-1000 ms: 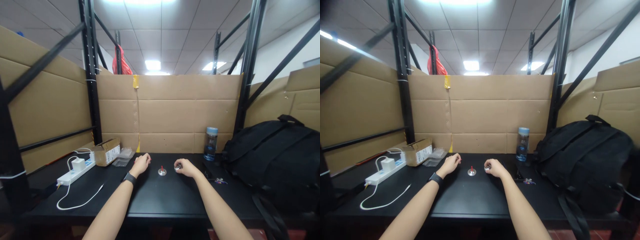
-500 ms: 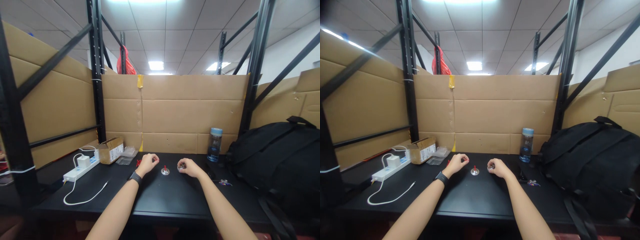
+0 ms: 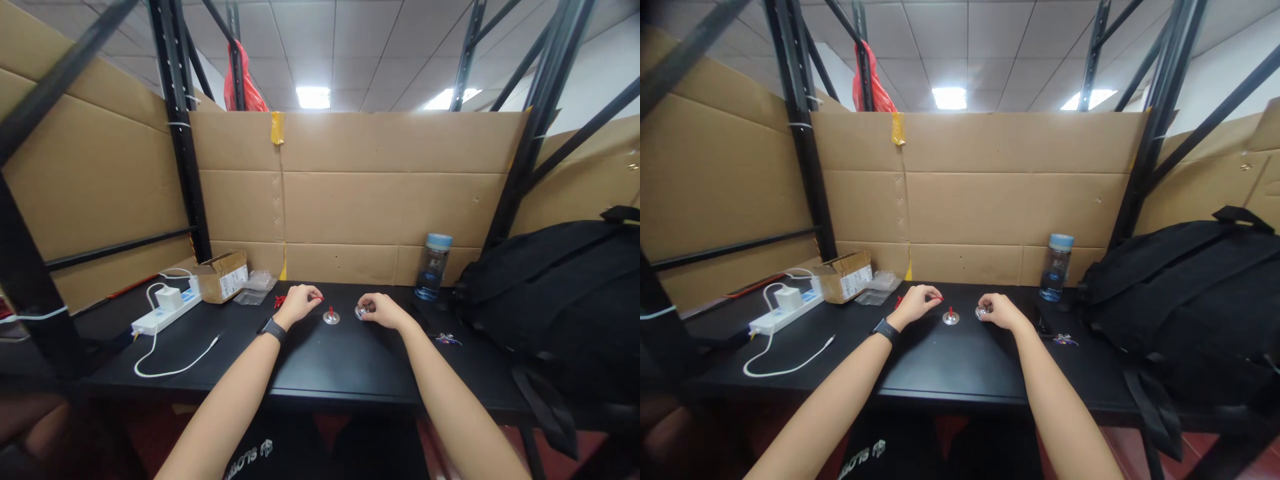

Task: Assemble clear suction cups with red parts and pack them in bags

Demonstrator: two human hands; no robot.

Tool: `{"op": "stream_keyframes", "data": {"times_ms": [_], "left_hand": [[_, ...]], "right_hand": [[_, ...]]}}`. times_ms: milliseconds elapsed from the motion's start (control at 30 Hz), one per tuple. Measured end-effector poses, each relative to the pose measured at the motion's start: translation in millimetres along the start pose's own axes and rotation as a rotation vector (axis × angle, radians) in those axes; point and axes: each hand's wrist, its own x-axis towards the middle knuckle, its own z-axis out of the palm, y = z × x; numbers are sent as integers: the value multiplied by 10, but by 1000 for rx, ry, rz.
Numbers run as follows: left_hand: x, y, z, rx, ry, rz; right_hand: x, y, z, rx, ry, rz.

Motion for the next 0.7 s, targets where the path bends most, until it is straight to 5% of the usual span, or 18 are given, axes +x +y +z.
{"op": "stream_keyframes", "data": {"times_ms": [300, 700], "left_hand": [[1, 39, -23, -6, -37, -14], [22, 154, 82, -324, -21, -29]], "right_hand": [[10, -105, -8, 82, 118, -70], [90, -511, 185, 604, 92, -199]]}}
